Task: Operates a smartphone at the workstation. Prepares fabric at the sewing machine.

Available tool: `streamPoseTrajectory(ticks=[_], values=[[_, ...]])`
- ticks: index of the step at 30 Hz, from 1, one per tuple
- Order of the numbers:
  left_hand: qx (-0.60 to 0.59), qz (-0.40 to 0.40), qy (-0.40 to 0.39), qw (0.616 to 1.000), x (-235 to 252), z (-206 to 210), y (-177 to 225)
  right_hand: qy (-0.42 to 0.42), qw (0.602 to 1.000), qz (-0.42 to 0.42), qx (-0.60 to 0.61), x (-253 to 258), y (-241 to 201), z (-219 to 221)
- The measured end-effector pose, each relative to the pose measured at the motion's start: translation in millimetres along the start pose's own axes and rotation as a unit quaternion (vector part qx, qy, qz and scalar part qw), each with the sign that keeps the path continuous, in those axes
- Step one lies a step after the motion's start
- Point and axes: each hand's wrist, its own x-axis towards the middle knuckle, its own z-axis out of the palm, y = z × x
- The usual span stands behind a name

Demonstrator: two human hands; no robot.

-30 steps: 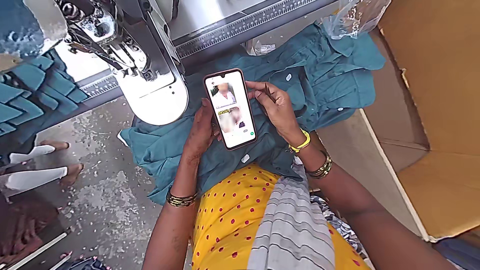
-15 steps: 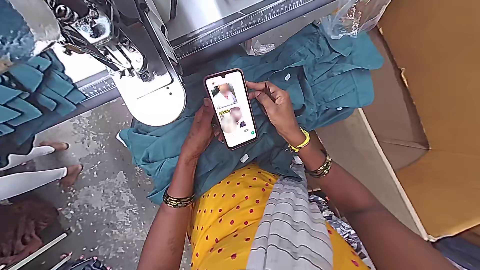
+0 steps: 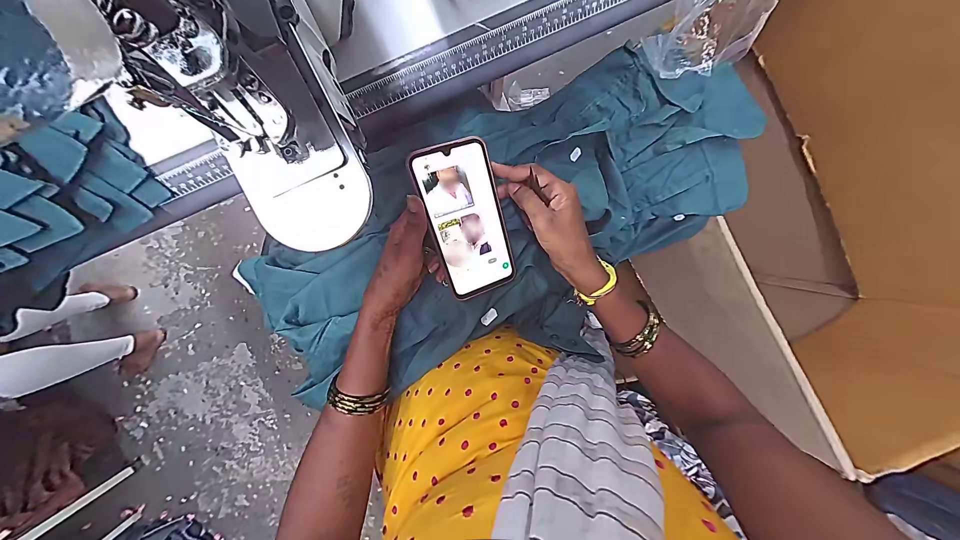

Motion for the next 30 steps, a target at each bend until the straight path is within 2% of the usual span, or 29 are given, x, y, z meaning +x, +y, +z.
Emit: streamPoseTrajectory(ticks=[6, 30], values=[[-0.008, 0.005, 0.005, 1.0, 0.5, 1.0, -2.1, -0.012, 1.0, -0.021, -0.004, -3.8, 7.3, 1.3], [-0.022, 0.011, 0.001, 1.0, 1.0, 1.0, -3.1, -0.023, 1.0, -0.014, -0.003, -3.6, 7.9, 1.3]])
